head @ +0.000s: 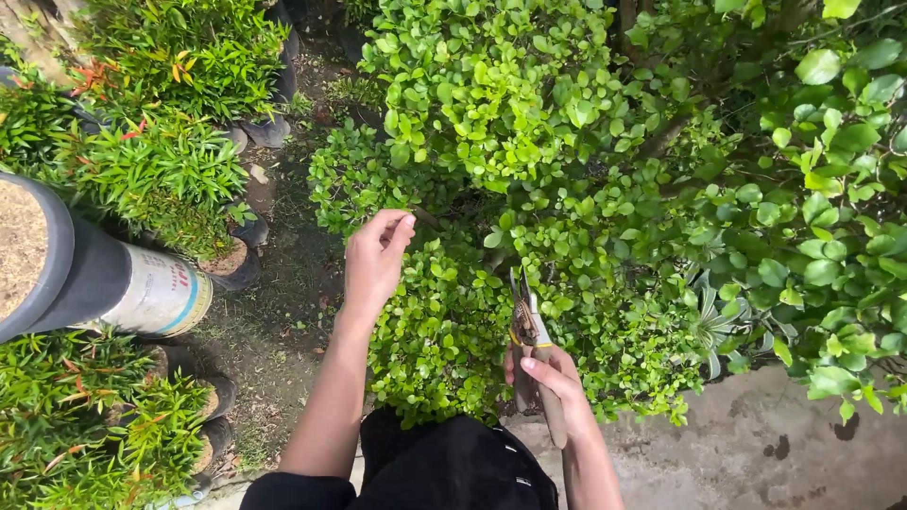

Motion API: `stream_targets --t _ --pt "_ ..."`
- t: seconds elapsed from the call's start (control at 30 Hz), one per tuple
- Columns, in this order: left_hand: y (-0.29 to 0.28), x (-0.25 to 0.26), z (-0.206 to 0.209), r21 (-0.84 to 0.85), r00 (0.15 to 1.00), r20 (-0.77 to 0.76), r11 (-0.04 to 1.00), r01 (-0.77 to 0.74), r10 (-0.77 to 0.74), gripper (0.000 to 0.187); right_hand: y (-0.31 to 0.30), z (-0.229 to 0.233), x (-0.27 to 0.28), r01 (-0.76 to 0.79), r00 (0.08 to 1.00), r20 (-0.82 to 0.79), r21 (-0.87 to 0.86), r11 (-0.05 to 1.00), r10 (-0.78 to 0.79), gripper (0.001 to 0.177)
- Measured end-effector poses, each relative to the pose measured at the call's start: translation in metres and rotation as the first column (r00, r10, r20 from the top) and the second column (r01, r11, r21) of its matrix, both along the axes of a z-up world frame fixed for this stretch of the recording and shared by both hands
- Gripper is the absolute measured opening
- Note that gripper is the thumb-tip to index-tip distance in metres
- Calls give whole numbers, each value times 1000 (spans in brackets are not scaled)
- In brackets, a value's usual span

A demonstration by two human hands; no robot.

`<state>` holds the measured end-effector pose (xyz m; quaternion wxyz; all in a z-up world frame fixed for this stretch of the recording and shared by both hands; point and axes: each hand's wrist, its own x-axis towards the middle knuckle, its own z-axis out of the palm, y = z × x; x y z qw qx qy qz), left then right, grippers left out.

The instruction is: The person is walking through an outdoor nursery and using pruning shears to trim branches and leaves from several different potted plants.

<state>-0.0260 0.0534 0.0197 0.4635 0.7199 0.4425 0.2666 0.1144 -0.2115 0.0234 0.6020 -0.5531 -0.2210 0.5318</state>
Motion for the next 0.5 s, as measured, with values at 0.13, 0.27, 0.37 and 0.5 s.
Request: stream_targets --t 0.13,0.27,0.37,0.5 --pt "8 28 6 102 996 88 995 6 -15 29 20 -3 4 25 998 62 -90 996 -20 27" --pt "9 44 14 86 954 287 994 65 -87 24 40 9 1 99 994 -38 -129 987 -104 35" --pt "6 28 7 77 938 338 995 59 -82 52 40 12 -1 97 990 -96 -113 989 -108 43" --pt "2 -14 -26 39 973 222 998 50 -57 70 28 10 -2 88 983 -156 -73 993 -99 44"
